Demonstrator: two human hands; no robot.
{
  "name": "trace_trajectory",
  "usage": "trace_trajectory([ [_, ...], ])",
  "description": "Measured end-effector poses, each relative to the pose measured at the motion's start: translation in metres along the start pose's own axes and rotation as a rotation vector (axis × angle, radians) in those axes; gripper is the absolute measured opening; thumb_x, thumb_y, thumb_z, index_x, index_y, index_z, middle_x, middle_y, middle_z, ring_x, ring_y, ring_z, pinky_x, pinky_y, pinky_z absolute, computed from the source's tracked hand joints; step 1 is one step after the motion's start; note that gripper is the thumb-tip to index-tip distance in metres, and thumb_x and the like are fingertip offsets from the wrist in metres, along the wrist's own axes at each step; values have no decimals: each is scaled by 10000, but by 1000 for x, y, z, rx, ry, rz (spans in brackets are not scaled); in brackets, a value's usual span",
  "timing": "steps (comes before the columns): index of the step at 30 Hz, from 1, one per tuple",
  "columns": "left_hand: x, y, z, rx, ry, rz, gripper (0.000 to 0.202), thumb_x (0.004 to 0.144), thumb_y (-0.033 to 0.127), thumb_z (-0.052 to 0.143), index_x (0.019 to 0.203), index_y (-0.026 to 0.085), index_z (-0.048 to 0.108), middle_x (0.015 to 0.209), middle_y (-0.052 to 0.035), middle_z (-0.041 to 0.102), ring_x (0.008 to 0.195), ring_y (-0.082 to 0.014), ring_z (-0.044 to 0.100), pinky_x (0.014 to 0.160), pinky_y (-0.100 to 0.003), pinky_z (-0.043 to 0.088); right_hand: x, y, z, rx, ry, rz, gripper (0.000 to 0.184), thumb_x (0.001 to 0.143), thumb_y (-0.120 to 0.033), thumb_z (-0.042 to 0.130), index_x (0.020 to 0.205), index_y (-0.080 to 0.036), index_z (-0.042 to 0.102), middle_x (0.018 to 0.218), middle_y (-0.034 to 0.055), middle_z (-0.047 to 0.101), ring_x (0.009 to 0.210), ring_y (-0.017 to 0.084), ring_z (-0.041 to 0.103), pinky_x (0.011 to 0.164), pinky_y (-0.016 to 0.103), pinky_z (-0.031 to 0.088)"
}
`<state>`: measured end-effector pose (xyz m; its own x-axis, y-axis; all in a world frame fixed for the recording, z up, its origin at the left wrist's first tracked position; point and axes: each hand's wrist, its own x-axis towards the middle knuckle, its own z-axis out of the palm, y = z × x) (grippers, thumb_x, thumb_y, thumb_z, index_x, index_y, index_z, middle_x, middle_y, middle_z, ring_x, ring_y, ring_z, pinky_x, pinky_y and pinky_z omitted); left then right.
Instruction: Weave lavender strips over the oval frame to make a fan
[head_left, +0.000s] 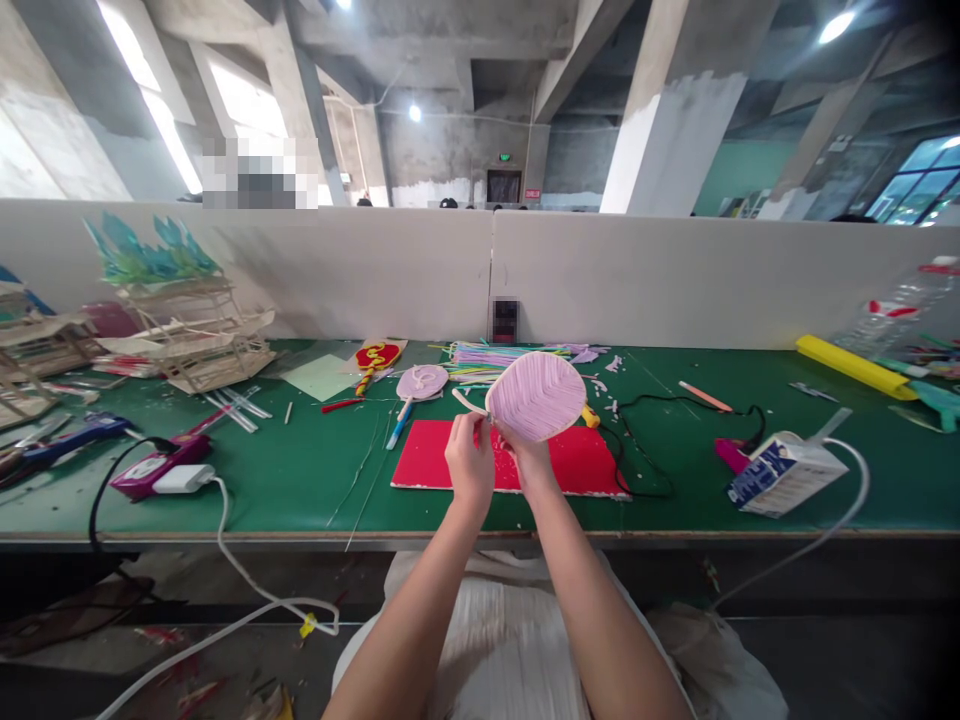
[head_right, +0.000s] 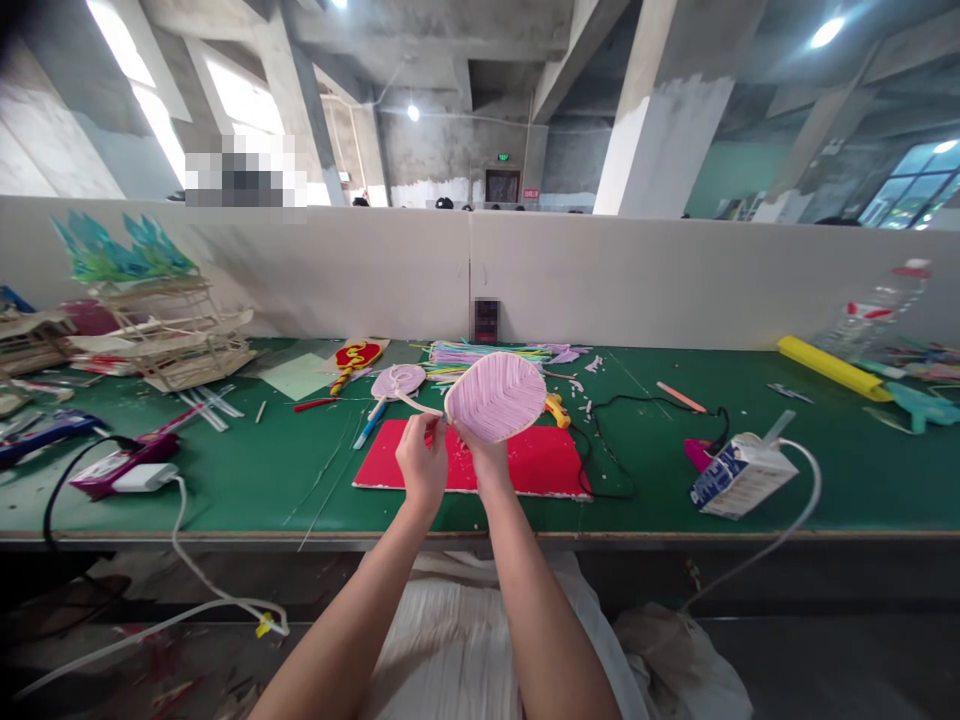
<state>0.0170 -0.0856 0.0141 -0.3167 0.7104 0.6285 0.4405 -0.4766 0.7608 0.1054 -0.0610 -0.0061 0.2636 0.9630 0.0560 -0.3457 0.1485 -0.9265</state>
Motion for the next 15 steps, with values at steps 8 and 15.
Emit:
trace_trajectory([
  [8,1,-1,-3,41,44,-4,93,856,181,475,816,209,554,784,-24,596,704,-147,583,648,-230,432,1,-1,1,-1,-27,-6,397,490,-397,809,762,-179,617,690,10,616,595,132,532,531,254,435],
  [15,-2,-3,0,83,45,67,101,875,195,476,828,212,564,773,-24,602,713,-153,579,661,-237,434,1,-1,1,32,-24,23,384,488,-388,800,747,-186,602,682,-7,610,575,120,535,538,254,428],
])
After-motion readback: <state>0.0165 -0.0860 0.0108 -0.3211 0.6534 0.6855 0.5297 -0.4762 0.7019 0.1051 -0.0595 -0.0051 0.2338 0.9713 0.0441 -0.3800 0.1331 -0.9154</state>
